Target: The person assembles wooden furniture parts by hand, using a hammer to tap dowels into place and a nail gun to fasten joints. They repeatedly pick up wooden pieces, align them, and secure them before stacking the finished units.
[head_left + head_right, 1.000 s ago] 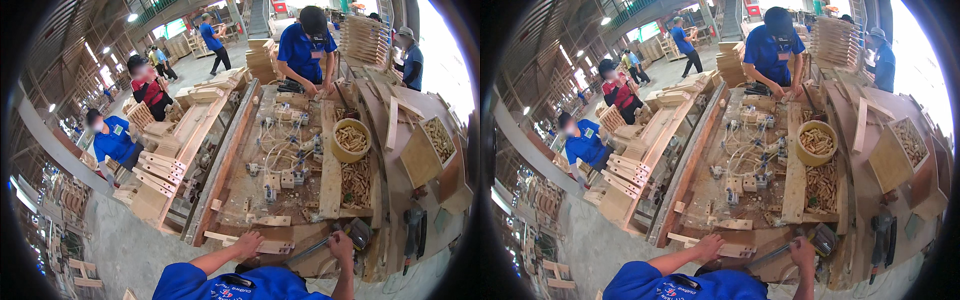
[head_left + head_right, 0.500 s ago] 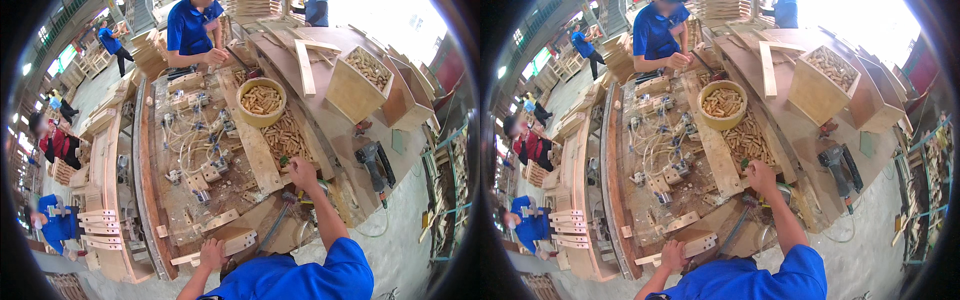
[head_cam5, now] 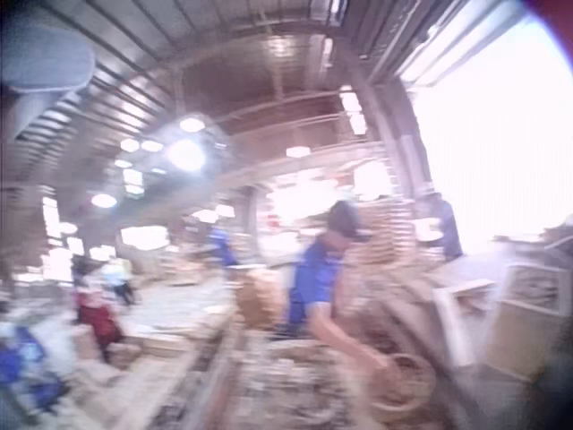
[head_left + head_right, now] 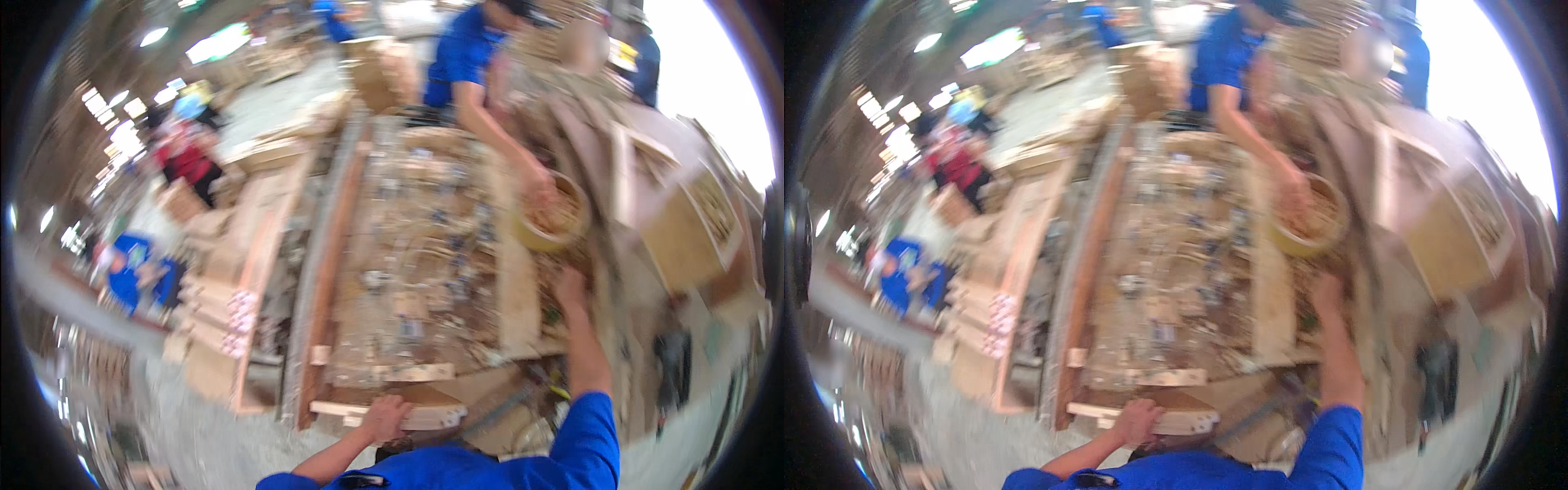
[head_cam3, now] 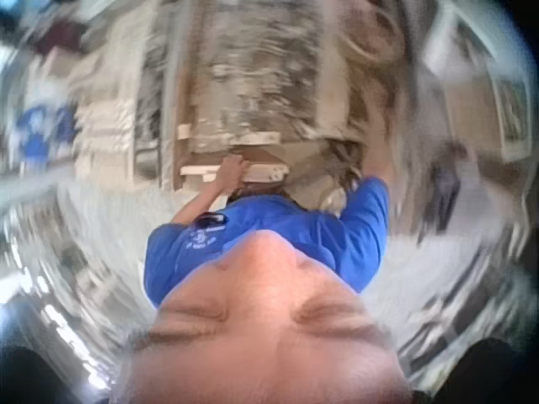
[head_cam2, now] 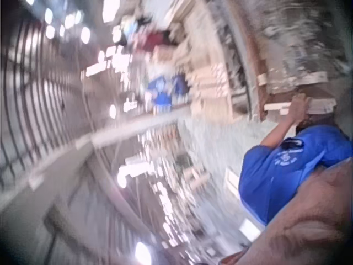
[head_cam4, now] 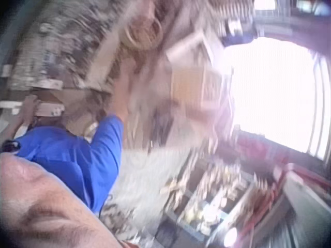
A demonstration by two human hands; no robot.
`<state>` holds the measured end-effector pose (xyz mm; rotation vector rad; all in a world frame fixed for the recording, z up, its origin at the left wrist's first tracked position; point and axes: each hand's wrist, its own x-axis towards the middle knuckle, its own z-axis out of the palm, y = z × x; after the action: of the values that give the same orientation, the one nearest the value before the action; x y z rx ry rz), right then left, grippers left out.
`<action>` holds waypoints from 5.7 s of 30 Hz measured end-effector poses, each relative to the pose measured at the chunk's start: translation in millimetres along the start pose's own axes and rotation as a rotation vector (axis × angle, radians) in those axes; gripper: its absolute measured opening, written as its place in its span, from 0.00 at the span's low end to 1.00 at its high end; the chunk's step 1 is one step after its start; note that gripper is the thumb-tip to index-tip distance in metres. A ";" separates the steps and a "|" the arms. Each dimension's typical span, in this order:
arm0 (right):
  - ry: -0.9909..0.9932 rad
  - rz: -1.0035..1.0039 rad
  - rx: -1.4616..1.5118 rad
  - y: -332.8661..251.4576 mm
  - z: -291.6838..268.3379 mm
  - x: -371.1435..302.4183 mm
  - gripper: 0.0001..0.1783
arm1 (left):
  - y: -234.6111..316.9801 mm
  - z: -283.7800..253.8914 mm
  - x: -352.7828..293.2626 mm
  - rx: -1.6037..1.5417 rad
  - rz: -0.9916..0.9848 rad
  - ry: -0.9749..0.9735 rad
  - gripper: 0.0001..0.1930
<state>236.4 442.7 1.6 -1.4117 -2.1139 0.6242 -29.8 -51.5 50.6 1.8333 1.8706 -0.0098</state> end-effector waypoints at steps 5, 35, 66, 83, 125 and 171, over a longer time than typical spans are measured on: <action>0.044 0.094 -0.113 -8.5 -10.6 -18.8 0.15 | 0.2 0.6 -7.0 0.008 0.012 0.062 0.41; -0.341 0.340 0.667 -112.3 -17.8 -329.8 0.06 | -2.9 7.5 -13.3 0.036 0.067 0.184 0.32; -0.436 -0.044 0.305 -138.4 29.9 -343.7 0.08 | -17.5 33.4 4.4 0.007 0.051 0.192 0.31; -0.547 -0.260 0.154 -133.7 61.2 -336.4 0.19 | -11.9 17.2 7.0 0.080 0.034 0.038 0.37; -0.282 0.087 0.508 -86.1 -39.2 -203.9 0.07 | -7.4 -1.9 1.3 0.153 0.045 0.044 0.38; -0.575 0.522 0.565 -113.1 49.6 -314.7 0.20 | -9.5 29.3 9.7 0.101 0.040 0.179 0.33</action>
<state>227.6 105.2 -16.5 -1.5507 -1.6872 1.8515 -28.0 -53.7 18.5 1.9971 1.9865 0.0774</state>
